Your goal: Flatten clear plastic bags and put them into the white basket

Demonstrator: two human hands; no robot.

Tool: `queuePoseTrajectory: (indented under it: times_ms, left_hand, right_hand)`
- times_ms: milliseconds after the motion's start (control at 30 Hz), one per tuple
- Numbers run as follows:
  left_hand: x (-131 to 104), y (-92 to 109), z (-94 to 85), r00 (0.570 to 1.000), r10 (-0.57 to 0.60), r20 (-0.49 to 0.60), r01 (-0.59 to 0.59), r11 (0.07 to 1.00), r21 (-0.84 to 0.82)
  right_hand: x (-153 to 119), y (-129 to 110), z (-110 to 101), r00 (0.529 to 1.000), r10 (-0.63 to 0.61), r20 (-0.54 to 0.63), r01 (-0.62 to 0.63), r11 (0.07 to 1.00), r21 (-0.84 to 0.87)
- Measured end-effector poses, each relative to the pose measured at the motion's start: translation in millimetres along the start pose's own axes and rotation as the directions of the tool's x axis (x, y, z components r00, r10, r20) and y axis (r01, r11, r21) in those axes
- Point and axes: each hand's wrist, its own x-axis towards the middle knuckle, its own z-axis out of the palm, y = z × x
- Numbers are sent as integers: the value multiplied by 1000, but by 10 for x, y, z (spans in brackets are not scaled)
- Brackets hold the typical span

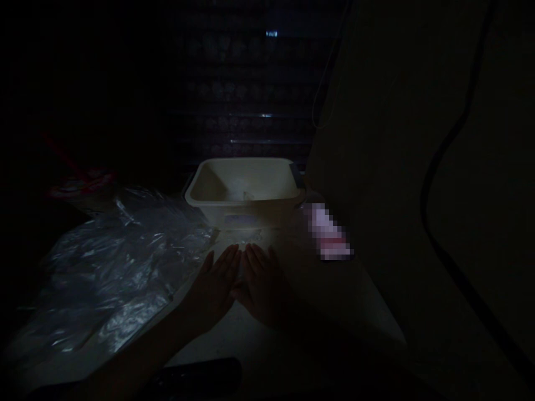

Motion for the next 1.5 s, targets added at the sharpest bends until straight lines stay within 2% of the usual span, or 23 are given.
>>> queuePoseTrajectory:
  times_ms: [367, 633, 767, 833, 967, 1033, 1133, 1267, 1333, 1400, 1467, 1500]
  left_hand:
    - [-12, 24, -49, 1000, -24, 6, 24, 1000, 18]
    - [3, 20, 15, 996, -26, -80, 28, 999, 24]
    - [9, 6, 35, 996, -19, -87, 19, 1000, 5]
    - [8, 0, 45, 995, -14, -98, 14, 1000, -3]
    - [-3, -7, 59, 991, -25, -134, 22, 999, -24]
    - [-8, -10, 63, 988, -34, -149, 29, 999, -39]
    - [-15, -15, 70, 985, -49, -166, 38, 997, -66]
    - [-25, -20, 84, 980, -64, -191, 39, 991, -130]
    - [-28, -26, 77, 976, -73, -204, 35, 982, -186]
    - [-24, -41, 57, 971, -86, -222, 20, 959, -283]
    - [-9, -67, 22, 960, -136, -245, 10, 891, -454]
    - [2, -83, 0, 950, -186, -250, 11, 821, -570]
  right_hand:
    - [-15, 22, 3, 999, 34, -33, -35, 999, -22]
    - [-143, 234, 36, 991, 56, -124, -70, 991, -115]
    - [-116, 422, -54, 969, 176, -174, -181, 983, -13]
    - [-47, 492, -129, 965, 202, -165, -190, 978, 88]
    - [210, 532, -237, 997, 75, -2, -72, 965, 252]
    - [362, 519, -262, 994, 23, 110, -52, 961, 271]
    - [543, 485, -307, 960, 42, 276, -115, 961, 252]
    - [629, 444, -414, 889, 82, 451, -183, 966, 184]
    - [623, 447, -450, 859, 65, 507, -180, 967, 181]
    - [606, 477, -450, 858, 37, 513, -191, 949, 251]
    - [594, 522, -423, 867, -6, 499, -208, 905, 372]
    - [592, 542, -407, 872, -30, 488, -214, 874, 436]
